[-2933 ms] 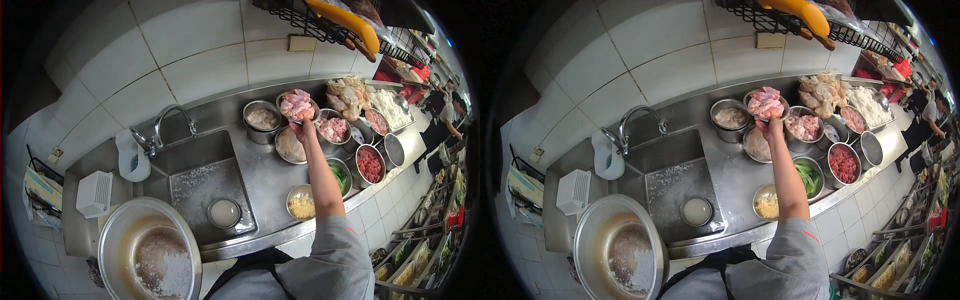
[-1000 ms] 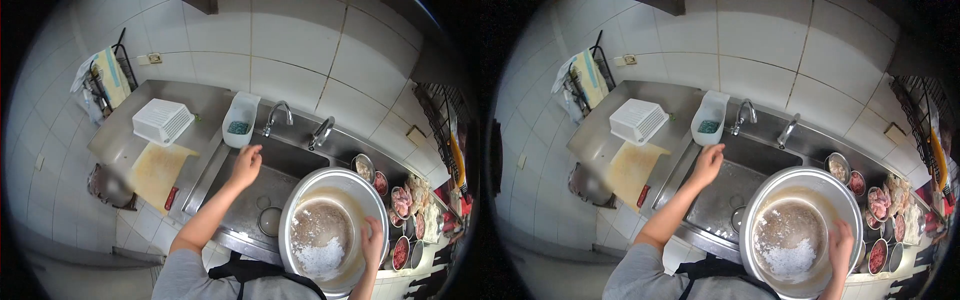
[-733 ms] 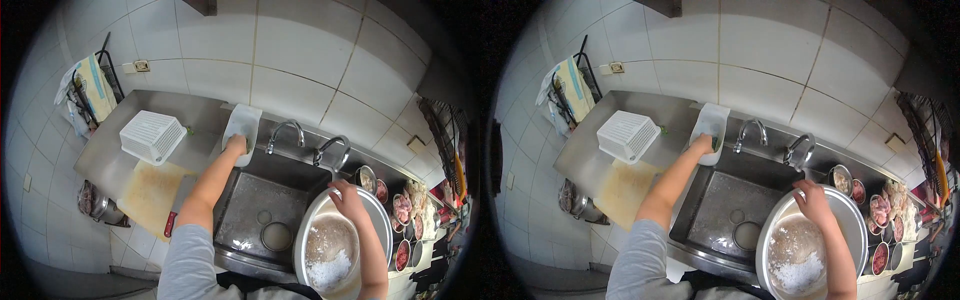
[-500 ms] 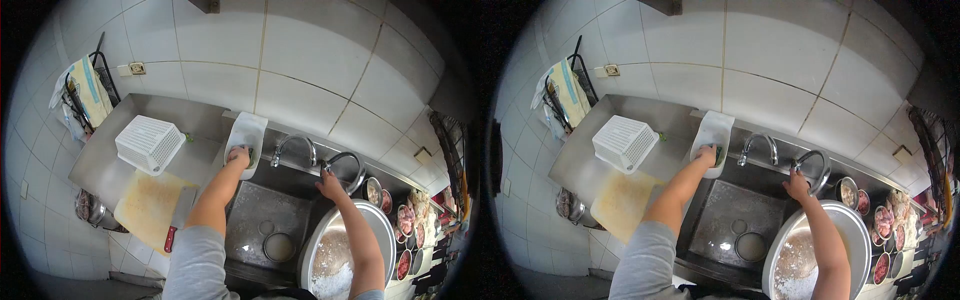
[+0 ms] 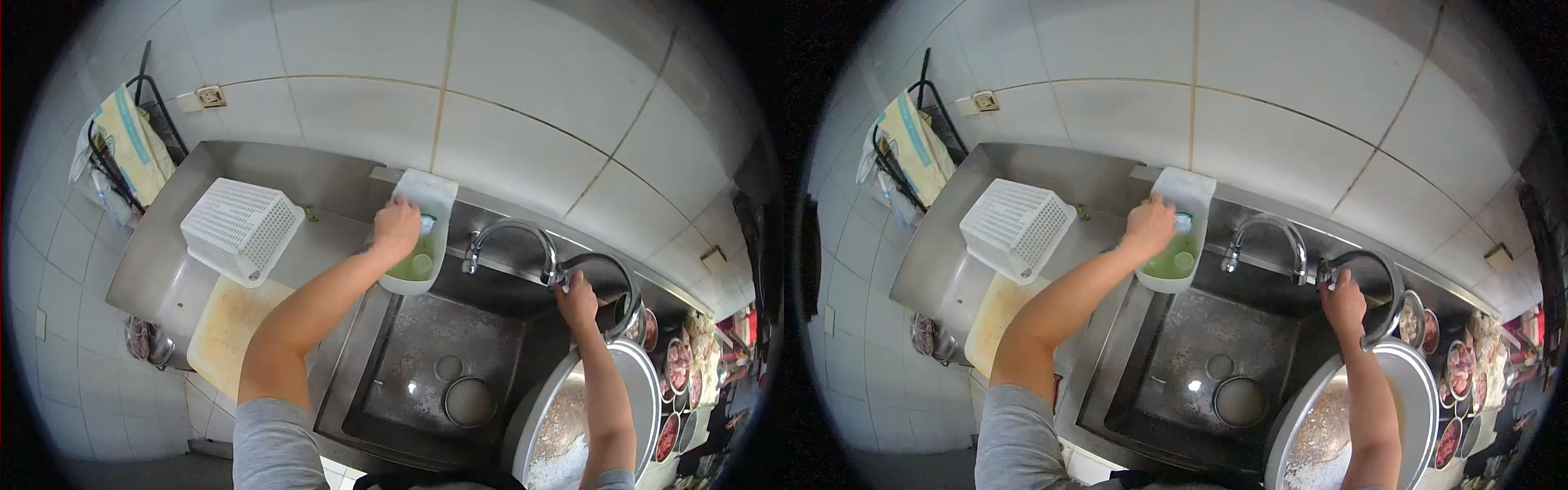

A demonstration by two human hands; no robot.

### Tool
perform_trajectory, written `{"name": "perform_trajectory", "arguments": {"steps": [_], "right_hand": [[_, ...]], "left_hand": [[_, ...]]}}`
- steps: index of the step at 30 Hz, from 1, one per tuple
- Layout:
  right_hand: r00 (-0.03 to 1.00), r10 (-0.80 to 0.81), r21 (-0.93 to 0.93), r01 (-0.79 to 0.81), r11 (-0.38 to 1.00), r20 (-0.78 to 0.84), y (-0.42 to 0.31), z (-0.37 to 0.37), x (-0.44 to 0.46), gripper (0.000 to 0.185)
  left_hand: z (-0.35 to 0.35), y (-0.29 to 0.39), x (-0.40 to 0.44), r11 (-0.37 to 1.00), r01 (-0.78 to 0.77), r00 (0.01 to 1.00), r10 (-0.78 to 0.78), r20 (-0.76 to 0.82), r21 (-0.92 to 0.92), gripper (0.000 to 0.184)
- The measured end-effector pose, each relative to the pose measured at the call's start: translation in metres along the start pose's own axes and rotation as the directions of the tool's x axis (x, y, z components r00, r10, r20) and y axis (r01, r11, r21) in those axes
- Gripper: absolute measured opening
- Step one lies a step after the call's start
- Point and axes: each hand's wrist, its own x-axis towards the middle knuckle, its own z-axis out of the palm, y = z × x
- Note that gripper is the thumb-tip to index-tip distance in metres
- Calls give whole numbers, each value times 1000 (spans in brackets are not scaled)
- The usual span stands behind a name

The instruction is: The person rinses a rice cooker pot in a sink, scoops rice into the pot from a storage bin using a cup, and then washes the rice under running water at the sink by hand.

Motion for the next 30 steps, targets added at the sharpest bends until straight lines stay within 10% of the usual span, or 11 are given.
{"name": "perform_trajectory", "arguments": {"steps": [5, 8, 11, 15, 18, 21, 23, 30], "right_hand": [[989, -123, -31, 126, 992, 85, 22, 34, 18, 24], [954, -227, -195, 265, 944, 197, 11, 36, 20, 18], [929, -261, -253, 328, 910, 263, -12, 38, 21, 19], [871, -364, -209, 444, 871, 330, -11, 28, 24, 21], [845, -511, 293, 455, 841, 155, 34, 16, 26, 31], [952, -248, 550, 111, 828, 181, 71, -52, 15, 37], [999, 47, 814, -37, 580, 12, 81, -93, 4, 32], [997, -77, 808, 69, 586, -29, 6, -163, -69, 44]], "left_hand": [[44, 15, -8, 854, -507, 836, 520, -174, 115, 18], [48, 7, 0, 697, -716, 690, 715, 110, -41, 19], [42, 23, -5, 680, -730, 605, 597, 526, 68, 24], [64, 25, -1, 695, -718, 625, 620, 475, 39, 25], [86, 21, 2, 713, -693, 685, 607, 403, 105, 20], [88, 15, -2, 662, -736, 666, 673, 321, 139, 23], [79, 18, 1, 767, -640, 730, 589, 347, 45, 27], [-28, 23, -24, 866, -61, 982, 141, 127, -496, 27]]}}
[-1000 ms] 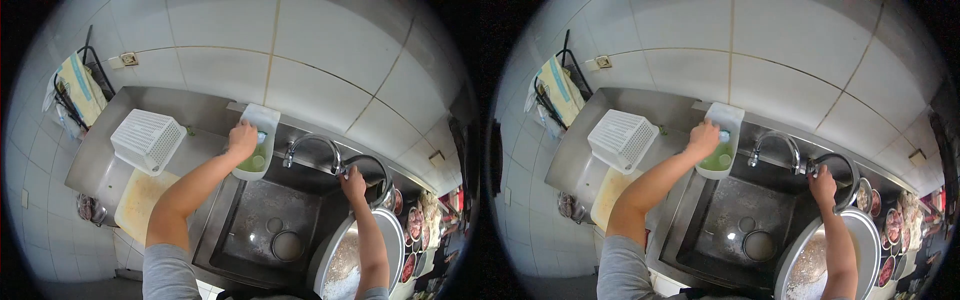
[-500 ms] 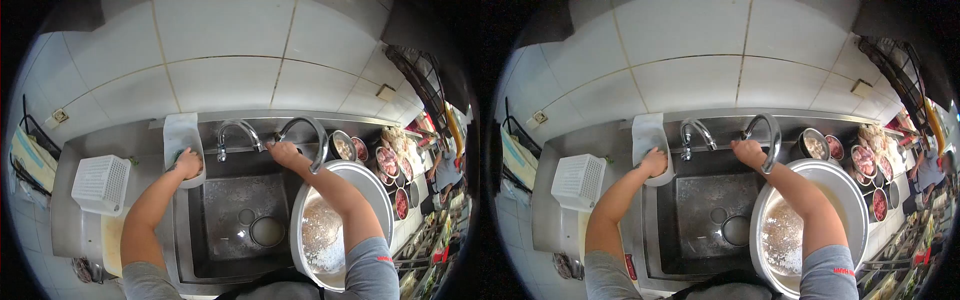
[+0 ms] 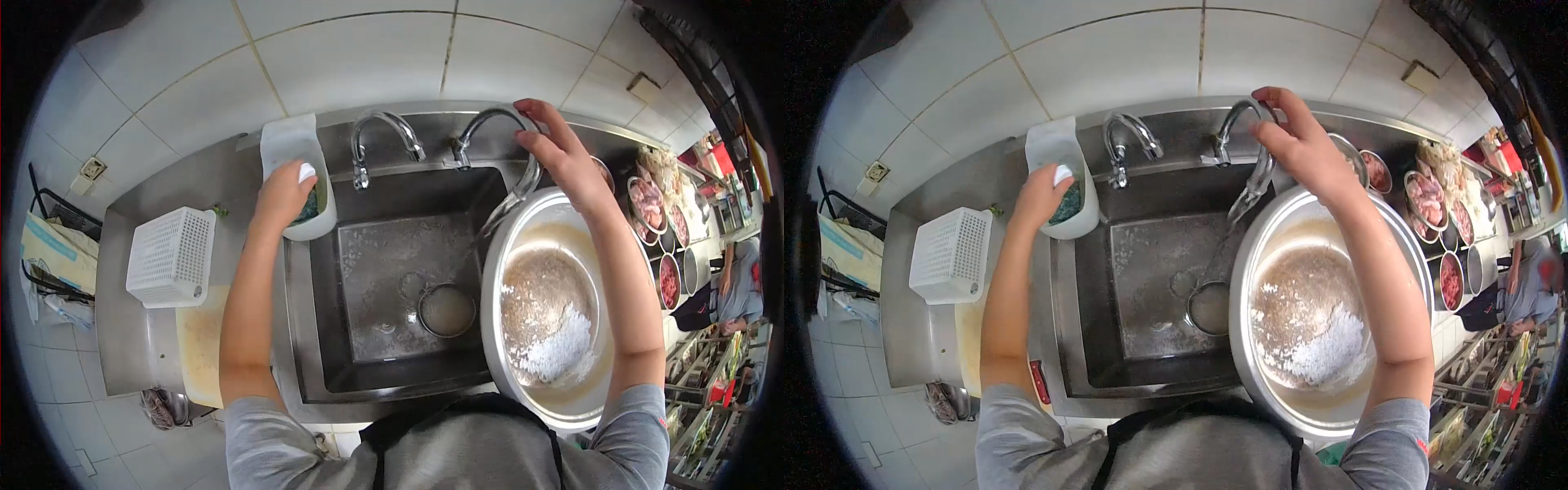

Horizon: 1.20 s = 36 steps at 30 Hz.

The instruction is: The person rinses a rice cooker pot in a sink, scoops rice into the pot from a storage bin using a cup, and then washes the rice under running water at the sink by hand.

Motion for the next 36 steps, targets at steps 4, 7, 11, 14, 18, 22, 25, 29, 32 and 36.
{"name": "perform_trajectory", "arguments": {"steps": [4, 7, 11, 14, 18, 22, 25, 29, 32, 36], "right_hand": [[992, -85, -10, 84, 996, -96, 43, -26, 2, 42], [991, 18, 118, -2, 993, -134, 57, -46, -14, 51], [964, 218, 583, -90, 807, -153, 98, -35, -59, 55], [881, 455, 815, -356, 458, 129, 98, -11, -101, 46], [872, 440, 794, -418, 442, 214, 165, -22, -122, 34], [774, 596, -351, -508, 787, 215, 189, -18, -161, 37], [924, 11, -602, 239, 762, 381, 215, 44, -212, 37], [776, -394, -466, 617, 634, 492, 237, 79, -216, 30], [979, 20, -721, 134, 680, 201, 272, 50, -135, 27], [958, 89, -843, 194, 501, 273, 251, 69, -156, 23]], "left_hand": [[-8, 82, -66, 896, -28, 973, 125, 192, -443, 26], [24, 149, -75, 703, -85, 923, 322, 209, -706, 31], [72, 255, -52, 577, -328, 897, 439, -55, -748, 26], [96, 314, -47, 593, -377, 887, 453, -93, -711, 25], [97, 322, -56, 846, -417, 834, 501, 229, -333, 36], [95, 255, -74, 866, -225, 950, 297, 97, -447, 56], [121, 236, -129, 344, 237, 956, 86, 282, -909, 84], [124, 263, -183, -142, 258, 966, 4, 260, -956, 68], [115, 267, -182, -134, 290, 956, -7, 293, -948, 71], [114, 267, -178, -130, 278, 959, -13, 282, -952, 73]]}}
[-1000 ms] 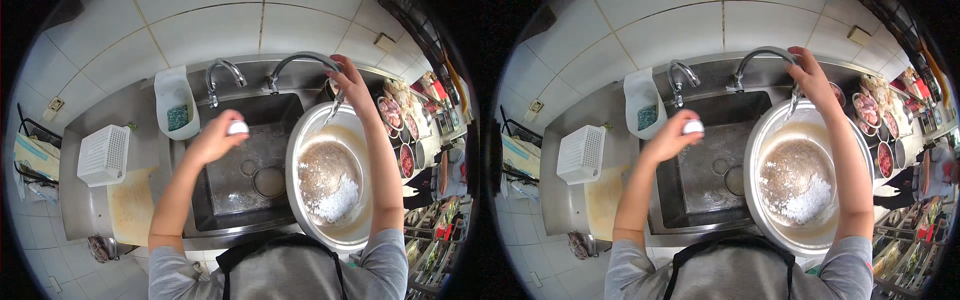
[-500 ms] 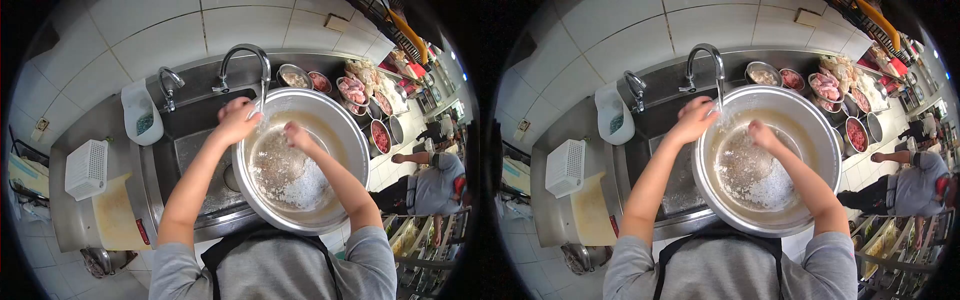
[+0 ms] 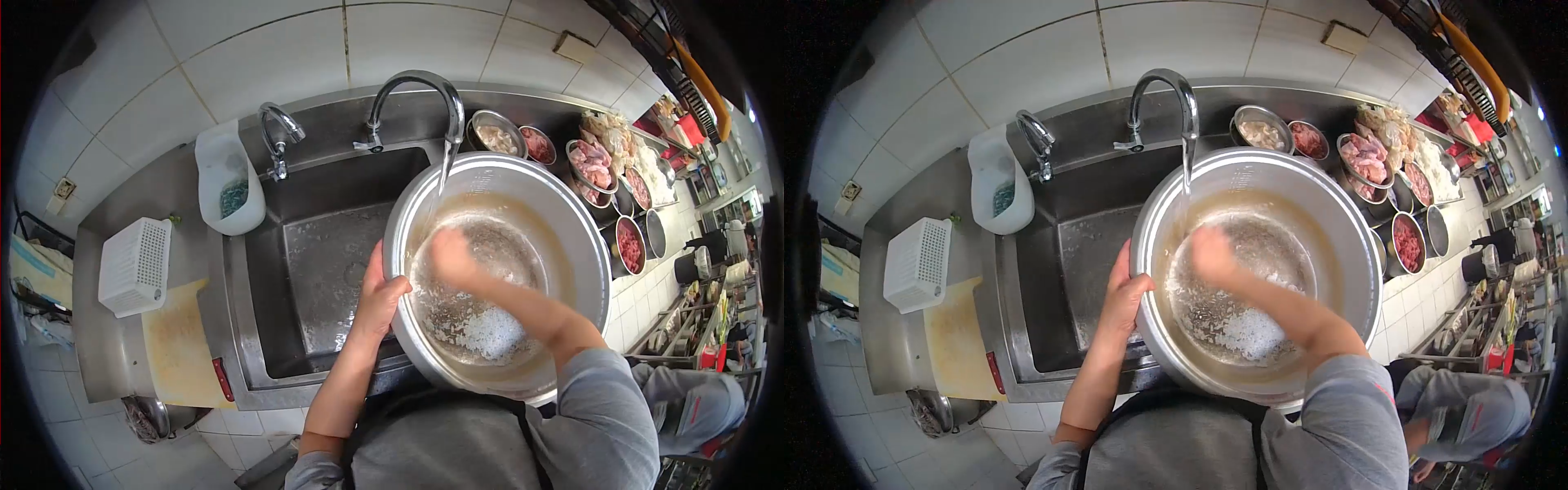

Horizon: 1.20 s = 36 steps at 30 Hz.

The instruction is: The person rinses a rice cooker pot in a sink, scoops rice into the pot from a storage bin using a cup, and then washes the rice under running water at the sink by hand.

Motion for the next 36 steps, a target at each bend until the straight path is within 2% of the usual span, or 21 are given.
{"name": "perform_trajectory", "arguments": {"steps": [2, 5, 7, 10, 11, 12, 14, 15, 16, 17, 20, 21, 22, 23, 26, 27, 28, 31, 33, 34, 36], "right_hand": [[988, -135, 322, 106, 941, 69, -67, -24, -54, 20], [954, -146, 194, 96, 976, 263, -44, -38, -56, 17], [972, 127, 171, -162, 972, 199, 18, -35, -23, 14], [985, 158, 178, -168, 970, 65, 32, -17, -32, 16], [967, 81, 64, -100, 993, 243, 5, -17, -51, 18], [982, -82, 101, 65, 993, 168, -7, -20, -74, 15], [919, -395, 146, 391, 909, 1, -22, -21, -105, 9], [972, -209, 75, 202, 977, 105, -4, -20, -94, 10], [982, -8, -16, 11, 1000, 190, 27, -19, -68, 11], [947, 199, -125, -172, 977, 253, 46, -16, -55, 12], [957, 155, -136, -125, 983, 243, 48, -4, -61, 12], [953, -27, -17, 34, 999, 301, 9, -19, -81, 13], [958, -247, 157, 225, 962, 145, -19, -20, -108, 14], [902, -430, 294, 424, 856, -49, -37, -19, -123, 14], [985, -157, 47, 160, 986, -66, -16, -5, -62, 17], [989, 36, 37, -31, 999, -142, 3, 7, -23, 17], [949, 225, 46, -221, 974, -220, 16, 16, 10, 17], [757, 564, 335, -465, 819, -328, -10, 17, 47, 20], [804, 534, 548, -331, 768, -262, -57, 40, 34, 19], [791, 506, 752, -91, 653, -343, -86, 37, 6, 18], [930, 275, 934, 147, 326, -243, -111, 31, -65, 16]], "left_hand": [[1, -1, -2, 998, 39, 999, -40, -12, -43, 74], [-4, -6, 6, 999, 21, 1000, -21, 10, -49, 74], [-6, -9, 4, 998, 45, 998, -44, 35, -45, 75], [-6, -11, 4, 999, 15, 1000, -15, 4, -50, 75], [-6, -11, 4, 998, 23, 1000, -22, 12, -56, 75], [-5, -10, 4, 998, 30, 999, -29, 19, -64, 74], [-7, -10, 5, 997, 39, 999, -37, 30, -68, 74], [-7, -11, 5, 997, 41, 999, -39, 34, -67, 74], [-8, -12, 4, 997, 41, 998, -39, 39, -66, 74], [-8, -13, 3, 997, 37, 998, -35, 43, -65, 74], [-8, -11, 7, 997, 21, 998, -16, 62, -69, 74], [-7, -11, 7, 997, 25, 998, -21, 59, -78, 75], [-7, -12, 6, 996, 32, 998, -27, 54, -86, 75], [-7, -12, 5, 997, 38, 998, -35, 48, -72, 75], [-8, -10, 4, 998, 53, 998, -52, 36, -36, 76], [-7, -9, 3, 998, 60, 997, -59, 42, -35, 76], [-6, -6, 3, 997, 64, 997, -62, 48, -31, 76], [-6, -5, 3, 999, 36, 999, -36, 34, -8, 76], [-9, -10, 5, 1000, 28, 998, -28, 54, 1, 75], [-10, -11, 5, 1000, 23, 998, -23, 63, 4, 75], [-13, -8, 3, 999, 28, 999, -27, 35, -22, 75]]}}
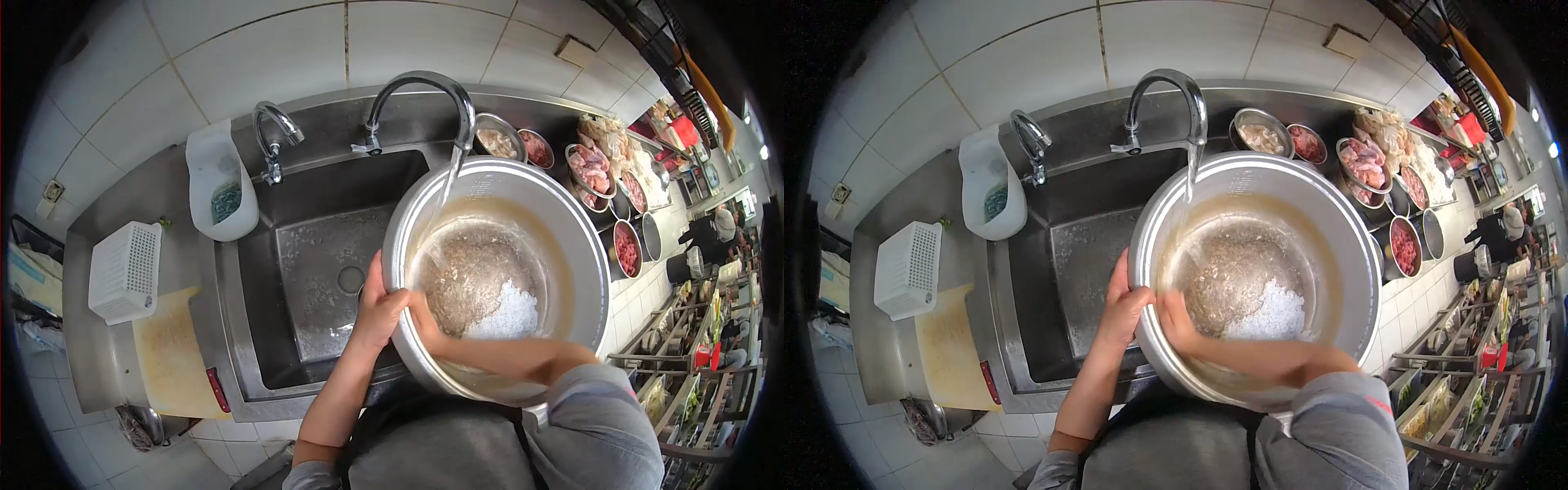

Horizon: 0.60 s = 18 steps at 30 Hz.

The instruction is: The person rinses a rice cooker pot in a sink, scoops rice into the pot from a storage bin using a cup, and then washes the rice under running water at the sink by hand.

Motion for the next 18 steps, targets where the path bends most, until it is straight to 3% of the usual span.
{"name": "perform_trajectory", "arguments": {"steps": [1, 2, 4, 6, 8, 11, 13, 15, 17, 18], "right_hand": [[968, -14, 123, -17, 992, 250, 6, -16, -28, 18], [909, -48, -122, 108, 987, 415, 0, -32, -26, 18], [710, 37, -480, 436, 761, 703, -21, -58, -7, 19], [749, 191, -673, 415, 612, 635, -6, -49, 52, 24], [957, 169, -803, 94, 588, 235, 18, -49, 103, 26], [945, 148, -841, 180, 509, 292, -6, -42, 76, 28], [909, 78, -741, 280, 610, 408, -18, -39, 32, 28], [864, 48, -672, 353, 651, 501, -22, -44, 22, 31], [866, 41, -742, 401, 538, 498, -4, -50, 64, 30], [925, 16, -835, 335, 437, 379, 20, -64, 92, 31]], "left_hand": [[-1, 1, -1, 1000, 4, 1000, -5, -13, -13, 75], [0, 3, -1, 1000, 11, 1000, -11, -6, -2, 75], [1, 7, -1, 999, 29, 1000, -29, -2, 16, 75], [5, 7, -1, 999, 42, 999, -42, -2, 14, 74], [6, 8, 1, 999, 50, 999, -50, -1, 19, 74], [5, 7, 0, 999, 32, 1000, -32, 0, 16, 73], [4, 1, 4, 999, -35, 999, 35, -5, -6, 73], [5, 3, 4, 1000, -5, 1000, 5, -1, -25, 74], [7, 4, 4, 999, 22, 1000, -22, 12, -30, 74], [7, 5, 5, 999, 33, 999, -33, 20, -28, 74]]}}
